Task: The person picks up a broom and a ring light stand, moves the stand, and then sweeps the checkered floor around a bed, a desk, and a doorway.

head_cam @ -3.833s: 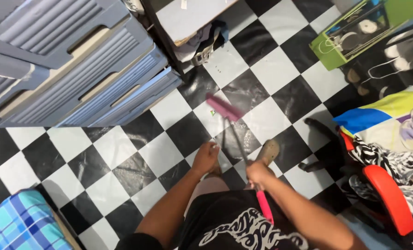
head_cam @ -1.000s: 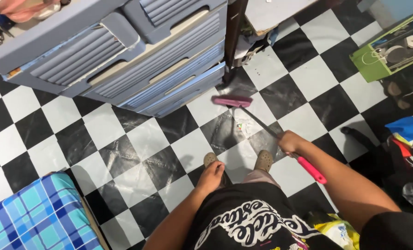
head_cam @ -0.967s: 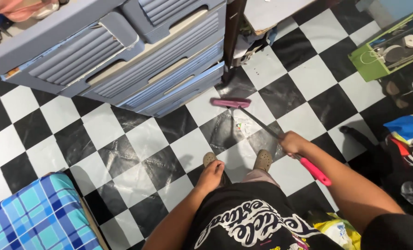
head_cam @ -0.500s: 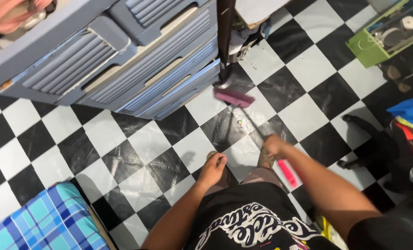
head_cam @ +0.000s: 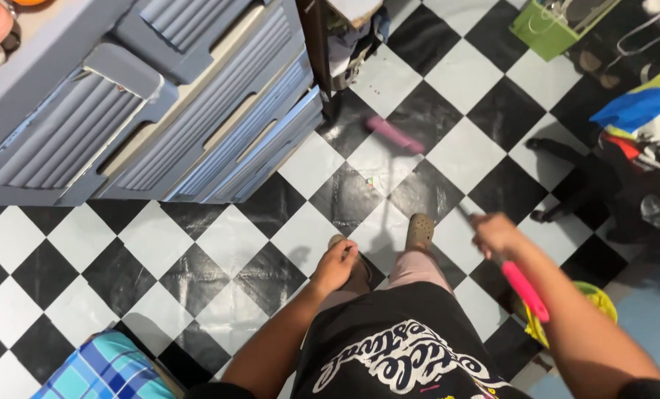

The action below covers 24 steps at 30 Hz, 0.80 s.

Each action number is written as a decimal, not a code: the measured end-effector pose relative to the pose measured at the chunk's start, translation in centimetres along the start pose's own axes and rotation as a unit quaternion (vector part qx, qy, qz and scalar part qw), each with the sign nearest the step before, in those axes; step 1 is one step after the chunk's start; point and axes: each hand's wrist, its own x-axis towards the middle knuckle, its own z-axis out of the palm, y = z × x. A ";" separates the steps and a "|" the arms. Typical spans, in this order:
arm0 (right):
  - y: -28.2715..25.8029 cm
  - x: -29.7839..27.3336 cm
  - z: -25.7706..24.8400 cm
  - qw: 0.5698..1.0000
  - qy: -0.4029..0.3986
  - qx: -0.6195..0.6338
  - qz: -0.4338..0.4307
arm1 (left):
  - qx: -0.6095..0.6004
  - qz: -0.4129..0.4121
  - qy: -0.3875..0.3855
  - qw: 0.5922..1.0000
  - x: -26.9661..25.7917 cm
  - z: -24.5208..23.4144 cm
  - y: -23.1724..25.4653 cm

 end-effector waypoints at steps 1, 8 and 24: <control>0.4 1.1 0.1 1.000 -0.001 0.003 0.003 | 0.002 -0.001 -0.003 1.000 -0.3 0.2 -0.1; 11.9 15.0 7.9 0.994 -0.022 0.106 0.020 | 0.004 0.022 -0.020 1.000 -1.0 2.0 0.4; 13.8 -6.9 6.1 0.929 0.010 0.359 0.089 | 0.016 0.023 -0.069 0.997 -2.3 9.0 5.5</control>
